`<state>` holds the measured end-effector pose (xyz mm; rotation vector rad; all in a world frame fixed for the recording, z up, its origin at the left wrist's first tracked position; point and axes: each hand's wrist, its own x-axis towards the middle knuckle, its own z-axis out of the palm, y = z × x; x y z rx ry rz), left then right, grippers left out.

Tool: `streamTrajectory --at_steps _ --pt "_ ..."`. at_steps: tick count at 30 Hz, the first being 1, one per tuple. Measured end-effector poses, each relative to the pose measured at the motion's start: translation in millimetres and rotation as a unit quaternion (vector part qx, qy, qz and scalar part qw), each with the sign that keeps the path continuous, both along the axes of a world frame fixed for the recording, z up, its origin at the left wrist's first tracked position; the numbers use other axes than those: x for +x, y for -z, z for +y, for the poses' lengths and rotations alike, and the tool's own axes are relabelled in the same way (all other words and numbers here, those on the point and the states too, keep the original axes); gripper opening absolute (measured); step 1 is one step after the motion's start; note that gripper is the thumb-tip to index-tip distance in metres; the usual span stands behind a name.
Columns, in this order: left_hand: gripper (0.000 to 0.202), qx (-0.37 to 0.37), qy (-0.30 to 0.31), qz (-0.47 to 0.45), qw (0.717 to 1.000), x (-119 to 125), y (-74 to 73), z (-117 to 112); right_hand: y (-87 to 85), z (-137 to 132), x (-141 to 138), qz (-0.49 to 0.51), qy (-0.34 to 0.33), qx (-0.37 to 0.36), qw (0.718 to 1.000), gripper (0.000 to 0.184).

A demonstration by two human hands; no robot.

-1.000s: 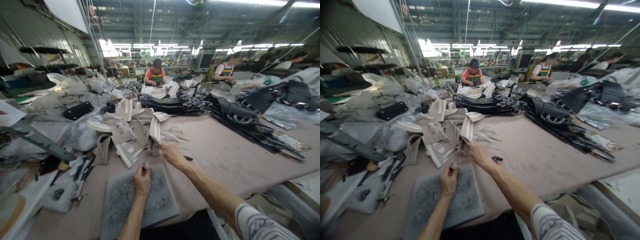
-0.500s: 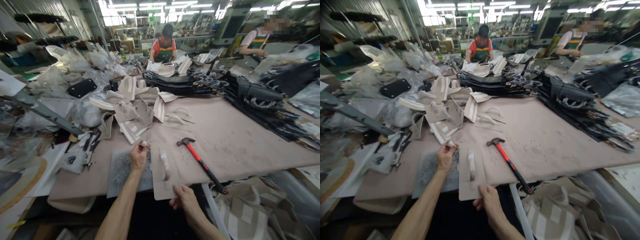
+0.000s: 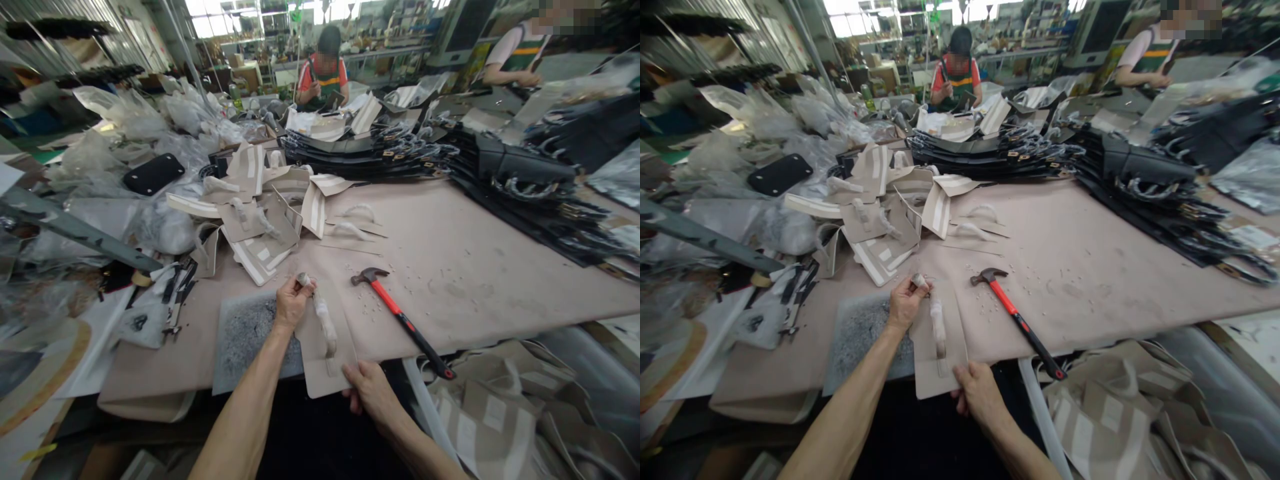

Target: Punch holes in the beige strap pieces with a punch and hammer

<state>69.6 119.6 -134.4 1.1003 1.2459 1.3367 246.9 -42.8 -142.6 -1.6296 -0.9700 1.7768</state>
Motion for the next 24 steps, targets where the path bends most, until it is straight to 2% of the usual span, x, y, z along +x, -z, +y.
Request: streamTrajectory --at_steps 10,12,14,16,17,20,22,24 --pt "0.023 0.008 0.011 0.077 0.997 5 -6.7 0 -6.7 5 1 -0.037 -0.039 -0.032 0.998 0.046" --pt "0.022 0.008 0.012 0.087 0.996 5 -7.4 0 -12.5 6 6 -0.053 -0.072 -0.036 0.995 0.042" --pt "0.021 0.008 0.012 0.094 0.995 6 -8.4 0 -24.1 12 17 -0.121 -0.126 -0.002 0.985 0.039" --pt "0.022 0.006 0.011 0.097 0.995 7 -8.5 -1 -37.7 23 35 -0.244 -0.144 0.087 0.955 0.036" --pt "0.023 0.006 0.011 0.097 0.995 7 -8.1 -1 -43.4 30 45 -0.313 -0.128 0.141 0.93 0.034" --pt "0.022 0.012 0.006 0.107 0.994 8 -5.0 -1 -49.2 56 76 -0.488 -0.071 0.264 0.829 0.032" --pt "0.021 0.02 -0.001 0.123 0.992 8 -3.0 -2 -43.4 71 92 -0.571 -0.093 0.274 0.768 0.034" --pt "0.021 0.028 -0.003 0.138 0.99 8 -2.5 -4 -34.1 83 102 -0.615 -0.141 0.245 0.736 0.029"
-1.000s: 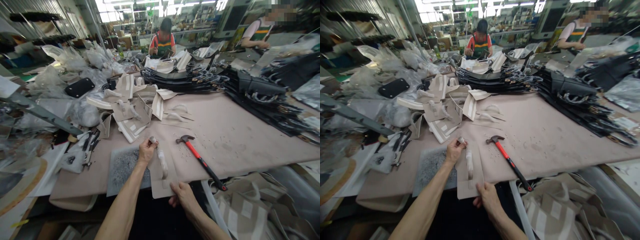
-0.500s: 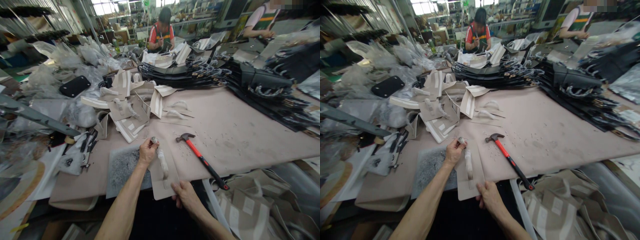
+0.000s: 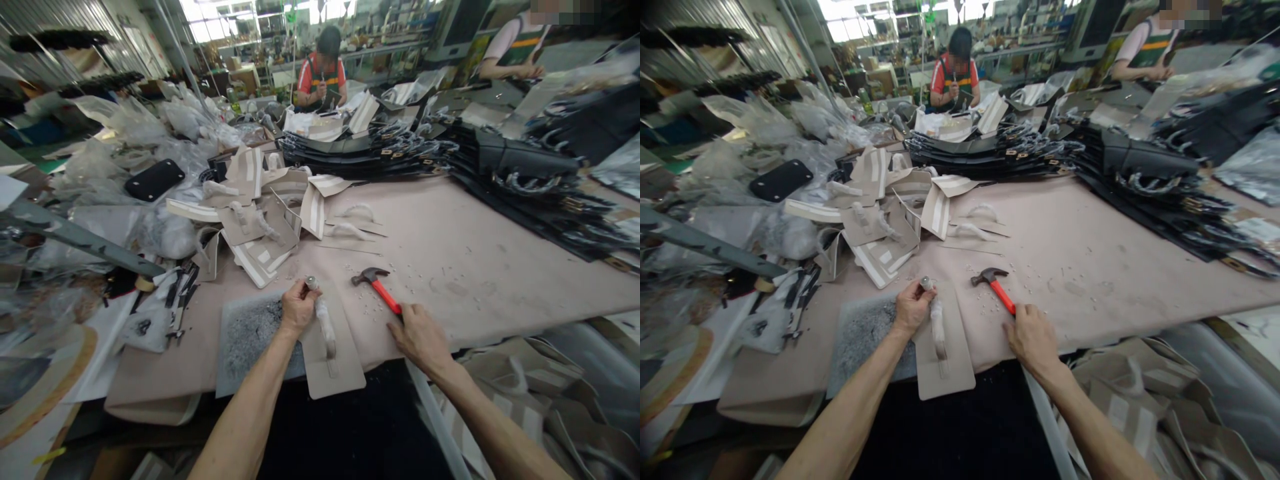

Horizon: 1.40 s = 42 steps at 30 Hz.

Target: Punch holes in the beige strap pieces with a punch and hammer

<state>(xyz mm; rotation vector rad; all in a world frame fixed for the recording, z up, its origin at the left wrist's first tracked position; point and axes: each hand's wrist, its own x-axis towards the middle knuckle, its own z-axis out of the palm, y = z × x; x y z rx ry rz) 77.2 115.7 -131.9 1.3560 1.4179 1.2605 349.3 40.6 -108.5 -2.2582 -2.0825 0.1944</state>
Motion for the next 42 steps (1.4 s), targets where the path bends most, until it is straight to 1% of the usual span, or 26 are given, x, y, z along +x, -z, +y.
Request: streamTrajectory --at_steps 3,7,8,9,11,12,13,14,16,17,18,19,22,24,25,27,29,31,33,35,36,37,39,40,41,42 --pt "0.017 0.011 0.013 0.015 1.0 -2 -2.4 -3 8.8 12 7 0.012 0.004 -0.062 0.998 0.016" --pt "0.016 0.02 0.022 0.026 0.999 -5 -3.9 -5 1.9 22 8 0.133 0.056 -0.12 0.982 0.006" --pt "0.016 0.022 0.022 0.026 0.999 -5 -3.3 -4 -1.1 23 7 0.207 0.082 -0.148 0.964 0.005" --pt "0.016 0.023 0.024 0.026 0.999 -6 -2.5 -4 -3.7 22 5 0.301 0.108 -0.183 0.93 0.007" --pt "0.017 0.02 0.027 0.028 0.999 -6 -1.1 -1 -6.8 19 -1 0.486 0.144 -0.244 0.827 0.011" --pt "0.018 0.018 0.027 0.031 0.999 -6 -0.9 0 -7.8 16 -6 0.549 0.151 -0.26 0.78 0.012" --pt "0.018 0.014 0.026 0.034 0.999 -5 -1.1 1 -9.0 14 -11 0.584 0.155 -0.267 0.751 0.013" --pt "0.018 0.012 0.024 0.038 0.999 -4 -1.9 2 -11.2 11 -16 0.594 0.159 -0.267 0.742 0.013" --pt "0.017 0.015 0.023 0.053 0.998 -3 -4.4 2 -20.8 7 -26 0.596 0.171 -0.248 0.745 0.016" --pt "0.016 0.022 0.026 0.066 0.997 -2 -6.0 1 -28.8 6 -30 0.593 0.169 -0.228 0.754 0.019" --pt "0.015 0.03 0.03 0.082 0.996 -2 -7.7 0 -38.9 6 -35 0.581 0.154 -0.198 0.775 0.023" --pt "0.014 0.04 0.033 0.099 0.994 -1 -9.2 -2 -50.3 6 -39 0.555 0.123 -0.153 0.808 0.027" --pt "0.013 0.063 0.04 0.131 0.989 0 -11.8 -6 -83.2 9 -50 0.386 -0.018 0.019 0.922 0.032" --pt "0.014 0.071 0.04 0.136 0.987 0 -11.0 -8 -96.3 12 -57 0.251 -0.084 0.073 0.961 0.029" --pt "0.014 0.072 0.038 0.138 0.987 0 -10.1 -8 -100.2 14 -60 0.194 -0.108 0.066 0.973 0.026" --pt "0.013 0.065 0.029 0.141 0.987 0 -7.7 -8 -106.7 18 -64 0.115 -0.155 0.019 0.981 0.022" --pt "0.014 0.054 0.027 0.138 0.989 -1 -6.0 -7 -117.8 23 -65 0.087 -0.188 0.003 0.978 0.02" --pt "0.014 0.055 0.035 0.129 0.99 -1 -5.5 -7 -135.1 26 -66 0.11 -0.182 0.061 0.975 0.023" --pt "0.014 0.066 0.045 0.122 0.989 -2 -5.6 -6 -151.1 27 -68 0.165 -0.14 0.17 0.961 0.027" --pt "0.014 0.074 0.049 0.12 0.989 -2 -5.7 -6 -155.6 26 -71 0.203 -0.095 0.249 0.942 0.031" --pt "0.014 0.075 0.051 0.123 0.988 -2 -5.5 -6 -152.0 24 -72 0.201 -0.088 0.248 0.944 0.032" --pt "0.013 0.074 0.052 0.128 0.988 -2 -5.1 -6 -145.2 22 -72 0.181 -0.095 0.211 0.956 0.031" --pt "0.013 0.067 0.053 0.143 0.986 -3 -4.0 -6 -126.6 19 -70 0.106 -0.135 0.067 0.983 0.029" --pt "0.014 0.063 0.053 0.15 0.985 -3 -3.4 -6 -117.4 18 -67 0.068 -0.157 -0.002 0.985 0.028" --pt "0.014 0.058 0.052 0.158 0.984 -3 -2.8 -6 -109.5 18 -63 0.039 -0.175 -0.047 0.983 0.027" --pt "0.015 0.055 0.052 0.163 0.984 -3 -2.4 -6 -103.1 18 -59 0.024 -0.185 -0.064 0.98 0.028"
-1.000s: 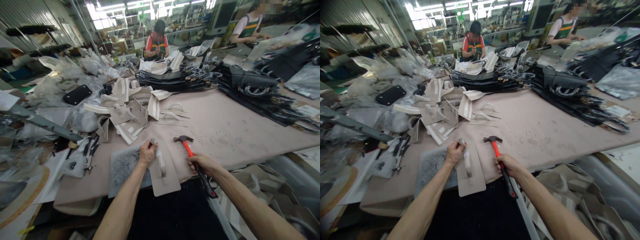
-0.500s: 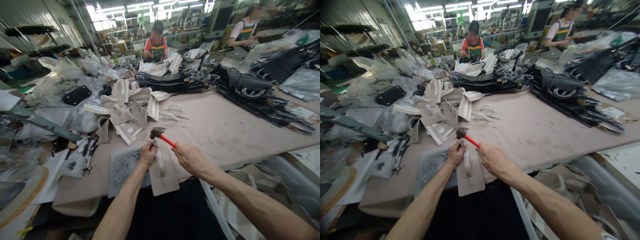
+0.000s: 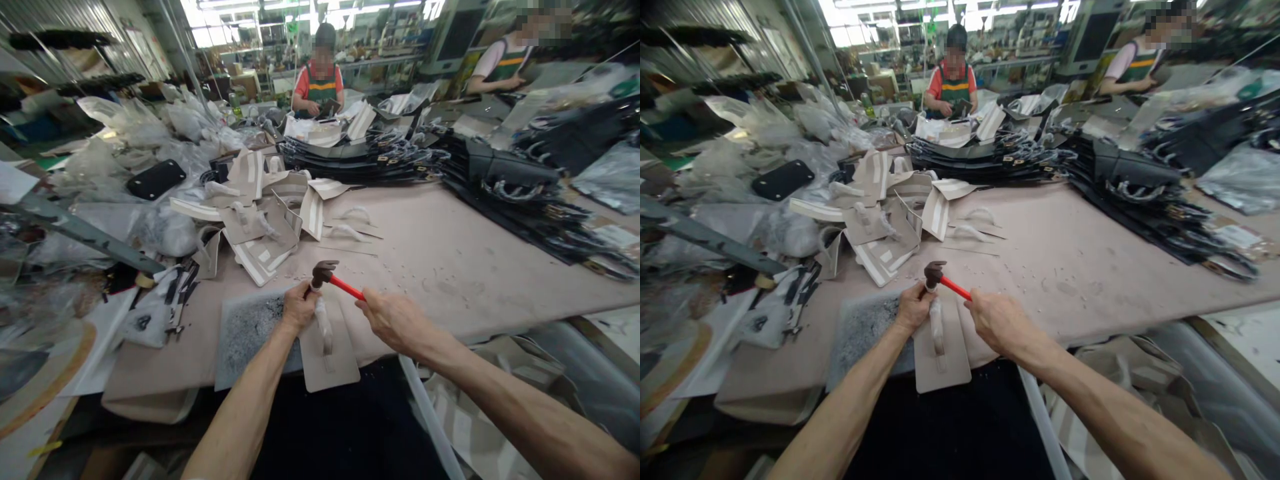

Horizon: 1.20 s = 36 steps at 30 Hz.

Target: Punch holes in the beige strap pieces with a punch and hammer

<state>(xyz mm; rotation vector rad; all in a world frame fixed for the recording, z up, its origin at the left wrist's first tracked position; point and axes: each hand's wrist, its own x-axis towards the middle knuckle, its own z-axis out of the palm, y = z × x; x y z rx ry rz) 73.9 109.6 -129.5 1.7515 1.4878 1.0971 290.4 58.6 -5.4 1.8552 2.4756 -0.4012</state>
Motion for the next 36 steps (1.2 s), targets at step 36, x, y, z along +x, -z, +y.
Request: streamTrajectory --at_steps 36 --pt "0.022 0.033 -0.12 -0.204 0.971 -32 -64.7 -4 31.3 -19 -79 -0.013 0.03 0.05 0.998 0.025"
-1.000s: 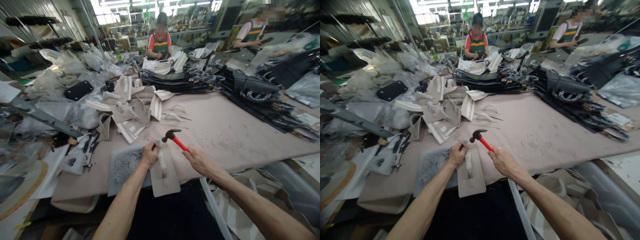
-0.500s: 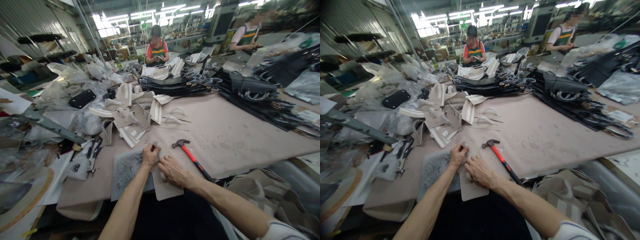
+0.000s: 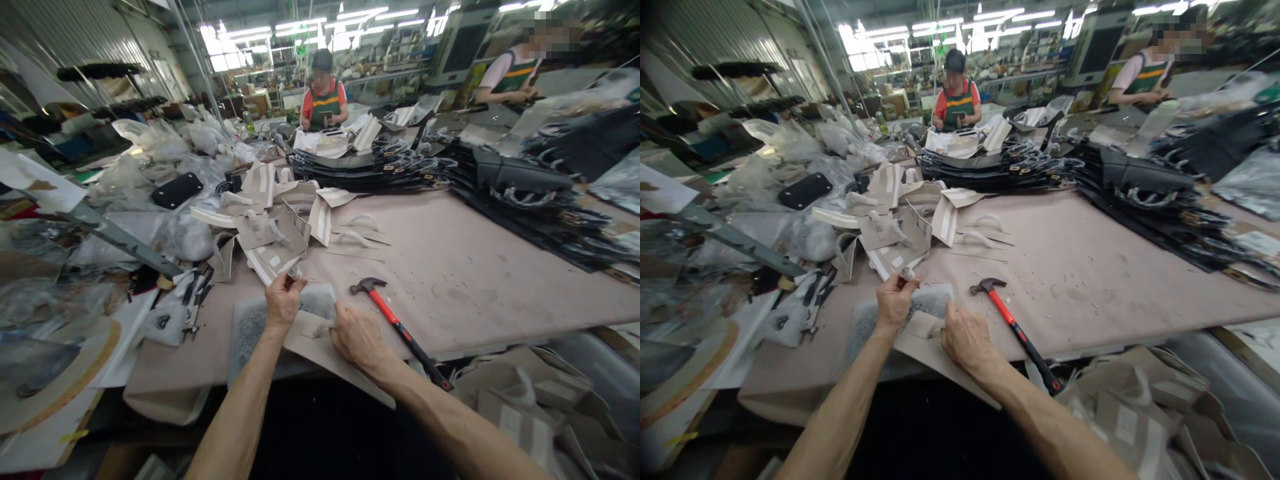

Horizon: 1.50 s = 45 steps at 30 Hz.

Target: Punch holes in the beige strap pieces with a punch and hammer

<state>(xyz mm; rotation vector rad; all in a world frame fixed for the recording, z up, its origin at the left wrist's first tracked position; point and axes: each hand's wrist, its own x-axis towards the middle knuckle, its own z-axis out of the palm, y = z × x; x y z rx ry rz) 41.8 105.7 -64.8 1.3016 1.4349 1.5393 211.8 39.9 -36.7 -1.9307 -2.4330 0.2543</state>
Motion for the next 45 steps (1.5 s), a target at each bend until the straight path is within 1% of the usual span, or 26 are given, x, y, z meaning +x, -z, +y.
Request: streamTrajectory --at_steps 3,5,7,9,10,11,14,15,16,18,23,26,29,31,33,36,41,45 --pt "0.019 -0.007 0.005 0.059 0.998 8 5.2 -12 3.2 4 2 0.012 0.053 -0.015 0.998 0.023" --pt "0.021 0.005 0.005 0.072 0.997 11 3.2 -16 4.8 8 3 0.036 0.094 -0.015 0.995 0.024" --pt "0.024 0.007 0.007 0.054 0.998 13 0.3 -16 7.7 11 3 0.078 0.108 -0.02 0.991 0.035" --pt "0.024 -0.008 0.015 0.024 1.0 14 2.6 -11 12.7 11 -1 0.119 0.098 -0.036 0.987 0.051" --pt "0.023 -0.019 0.022 0.009 1.0 14 7.0 -8 15.9 10 -4 0.134 0.09 -0.046 0.986 0.054" --pt "0.022 -0.033 0.029 -0.005 0.999 15 13.4 -5 19.2 8 -7 0.145 0.083 -0.056 0.984 0.053" --pt "0.024 -0.074 0.036 -0.044 0.996 16 38.5 1 28.1 2 -15 0.163 0.058 -0.07 0.983 0.038" --pt "0.025 -0.083 0.037 -0.054 0.994 16 45.8 1 30.5 1 -17 0.166 0.051 -0.068 0.983 0.036" --pt "0.026 -0.09 0.037 -0.061 0.993 17 51.5 1 32.7 0 -18 0.168 0.047 -0.065 0.983 0.036" --pt "0.026 -0.094 0.045 -0.066 0.992 18 57.2 0 37.5 -1 -19 0.178 0.041 -0.058 0.981 0.037" --pt "0.021 -0.1 0.092 -0.048 0.99 22 54.9 -4 51.3 0 -20 0.217 0.055 -0.056 0.973 0.042" --pt "0.019 -0.104 0.103 -0.036 0.989 24 56.4 -6 54.5 -3 -15 0.208 0.064 -0.052 0.975 0.045" --pt "0.021 -0.114 0.114 -0.04 0.986 24 59.3 -8 52.6 -9 -5 0.201 0.042 -0.073 0.976 0.046" --pt "0.022 -0.122 0.123 -0.045 0.984 24 60.6 -8 50.8 -12 1 0.21 0.027 -0.099 0.972 0.046" --pt "0.024 -0.126 0.127 -0.041 0.983 23 61.1 -8 50.2 -13 4 0.221 0.025 -0.118 0.968 0.047" --pt "0.025 -0.125 0.131 -0.037 0.983 23 60.8 -9 51.4 -14 0 0.238 0.044 -0.12 0.963 0.047" --pt "0.027 -0.128 0.134 -0.025 0.982 24 60.8 -10 49.9 -10 -6 0.284 0.085 -0.105 0.949 0.043" --pt "0.023 -0.122 0.133 -0.01 0.983 25 60.3 -10 46.2 -6 -4 0.32 0.1 -0.134 0.933 0.042"
